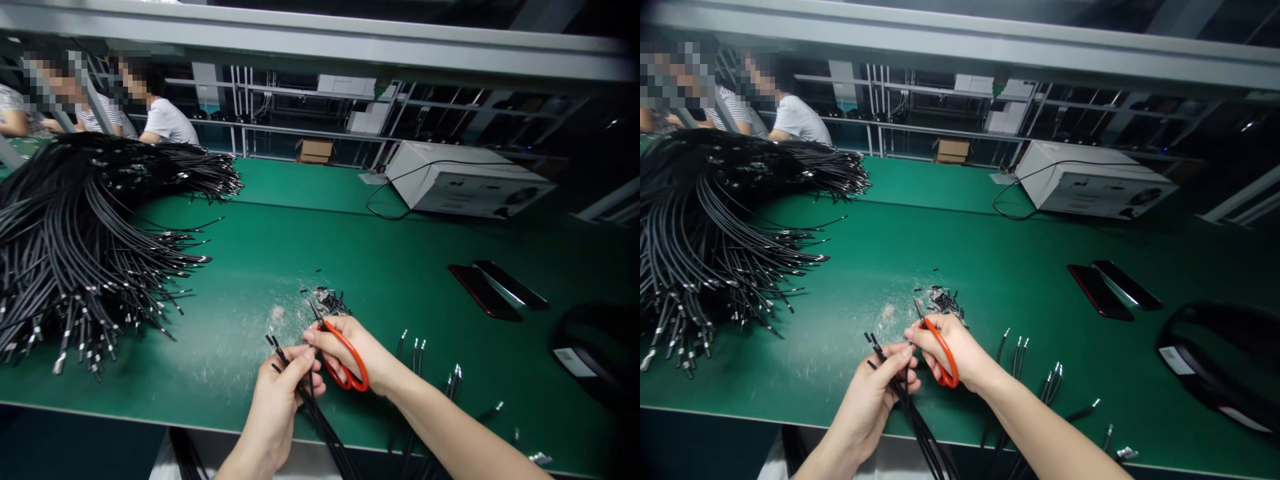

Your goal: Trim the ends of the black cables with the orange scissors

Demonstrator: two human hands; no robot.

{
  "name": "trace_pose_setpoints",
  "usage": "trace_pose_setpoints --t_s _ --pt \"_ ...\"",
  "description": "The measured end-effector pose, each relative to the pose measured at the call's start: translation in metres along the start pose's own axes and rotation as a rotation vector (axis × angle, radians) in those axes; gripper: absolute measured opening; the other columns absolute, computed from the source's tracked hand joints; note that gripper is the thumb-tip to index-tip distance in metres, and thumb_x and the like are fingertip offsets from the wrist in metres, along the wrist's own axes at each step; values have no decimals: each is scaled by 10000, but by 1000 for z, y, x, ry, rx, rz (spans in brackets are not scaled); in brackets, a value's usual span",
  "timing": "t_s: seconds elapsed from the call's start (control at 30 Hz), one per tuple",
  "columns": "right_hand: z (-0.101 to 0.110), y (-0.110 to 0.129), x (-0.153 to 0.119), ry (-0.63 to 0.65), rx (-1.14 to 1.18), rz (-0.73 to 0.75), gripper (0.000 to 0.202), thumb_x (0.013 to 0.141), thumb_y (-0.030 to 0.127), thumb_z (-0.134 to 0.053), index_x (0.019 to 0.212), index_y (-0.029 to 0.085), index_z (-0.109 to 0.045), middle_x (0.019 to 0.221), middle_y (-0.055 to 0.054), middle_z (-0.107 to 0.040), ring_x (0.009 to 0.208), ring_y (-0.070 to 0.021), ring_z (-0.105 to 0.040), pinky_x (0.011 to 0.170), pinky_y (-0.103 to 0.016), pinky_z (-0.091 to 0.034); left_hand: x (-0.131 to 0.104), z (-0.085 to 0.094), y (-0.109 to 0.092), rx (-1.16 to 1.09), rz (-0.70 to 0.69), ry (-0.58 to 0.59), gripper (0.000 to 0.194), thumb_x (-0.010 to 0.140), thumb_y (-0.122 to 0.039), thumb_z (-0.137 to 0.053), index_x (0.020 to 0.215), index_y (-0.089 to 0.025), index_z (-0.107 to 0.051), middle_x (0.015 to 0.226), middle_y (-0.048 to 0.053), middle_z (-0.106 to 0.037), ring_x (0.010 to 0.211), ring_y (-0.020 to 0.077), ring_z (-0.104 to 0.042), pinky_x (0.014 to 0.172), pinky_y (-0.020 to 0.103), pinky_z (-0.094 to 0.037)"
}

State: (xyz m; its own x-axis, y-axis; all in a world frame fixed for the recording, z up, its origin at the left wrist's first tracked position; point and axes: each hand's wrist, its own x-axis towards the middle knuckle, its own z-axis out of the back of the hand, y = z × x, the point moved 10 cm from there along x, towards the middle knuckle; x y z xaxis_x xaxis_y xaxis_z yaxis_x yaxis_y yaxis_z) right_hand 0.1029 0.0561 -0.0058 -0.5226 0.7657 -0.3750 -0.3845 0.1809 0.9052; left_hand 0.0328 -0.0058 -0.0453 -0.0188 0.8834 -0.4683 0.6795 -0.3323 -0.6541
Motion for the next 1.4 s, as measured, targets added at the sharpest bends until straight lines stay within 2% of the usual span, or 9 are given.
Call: trace_pose_setpoints --t_s 0.23,0.53,0.73,0.83,0.93,1.03,1.13,1.23,1.4 --pt "-4 10 -4 16 189 130 311 791 437 -565 755 129 -582 353 79 -450 282 -55 -372 312 -155 -307 -5 -9 -3 -89 -23 135 201 716 -283 -706 802 -103 -680 703 28 -598 602 76 -545 644 212 -483" --pt "-11 -5 -3 195 469 21 284 767 385 -583 814 106 -615 337 104 -395 231 -21 -279 261 -132 -209 -10 -20 -2 -168 3 207 128 752 -229 -678 812 -116 -680 701 17 -594 600 63 -533 655 211 -476" --pt "-11 -2 -3 249 449 -6 242 756 359 -601 761 118 -590 346 105 -381 245 -18 -269 265 -129 -188 -13 -23 -2 -41 68 222 245 723 -304 -697 824 -81 -695 709 66 -642 599 98 -571 651 250 -498" --pt "-4 5 -5 205 239 33 271 792 401 -560 801 131 -574 358 96 -396 270 -46 -336 299 -148 -263 -12 -20 -3 59 71 188 280 650 -310 -755 786 -72 -692 663 68 -649 574 110 -580 588 238 -497" --pt "18 17 -12 21 -115 98 307 844 462 -465 868 165 -539 446 68 -464 349 -85 -427 369 -187 -346 -7 -11 -6 92 20 82 284 601 -314 -784 721 -86 -664 609 45 -639 532 102 -566 521 219 -484" --pt "36 42 -28 -197 -632 267 266 878 438 -420 917 202 -535 648 10 -570 584 -133 -535 586 -258 -416 -2 -6 -8 102 -33 13 291 573 -313 -798 676 -100 -629 556 15 -608 507 95 -548 474 204 -468" --pt "32 59 -46 -364 -1182 434 190 881 357 -438 855 204 -548 751 -26 -593 697 -161 -534 780 -354 -339 1 -4 -6 129 -50 -9 298 578 -330 -791 658 -100 -619 547 6 -590 500 87 -530 456 193 -461" --pt "20 55 -51 -379 -1479 493 151 858 289 -466 791 192 -559 686 -29 -582 640 -160 -524 771 -353 -293 3 -3 -4 149 -50 -12 298 602 -346 -772 652 -95 -621 559 9 -582 502 82 -523 454 187 -460" --pt "10 47 -49 -350 -1590 535 115 837 259 -488 806 201 -583 617 -16 -578 567 -157 -513 700 -332 -266 4 -1 -1 148 -33 -23 296 613 -343 -767 674 -94 -620 556 0 -571 494 76 -522 454 184 -465"
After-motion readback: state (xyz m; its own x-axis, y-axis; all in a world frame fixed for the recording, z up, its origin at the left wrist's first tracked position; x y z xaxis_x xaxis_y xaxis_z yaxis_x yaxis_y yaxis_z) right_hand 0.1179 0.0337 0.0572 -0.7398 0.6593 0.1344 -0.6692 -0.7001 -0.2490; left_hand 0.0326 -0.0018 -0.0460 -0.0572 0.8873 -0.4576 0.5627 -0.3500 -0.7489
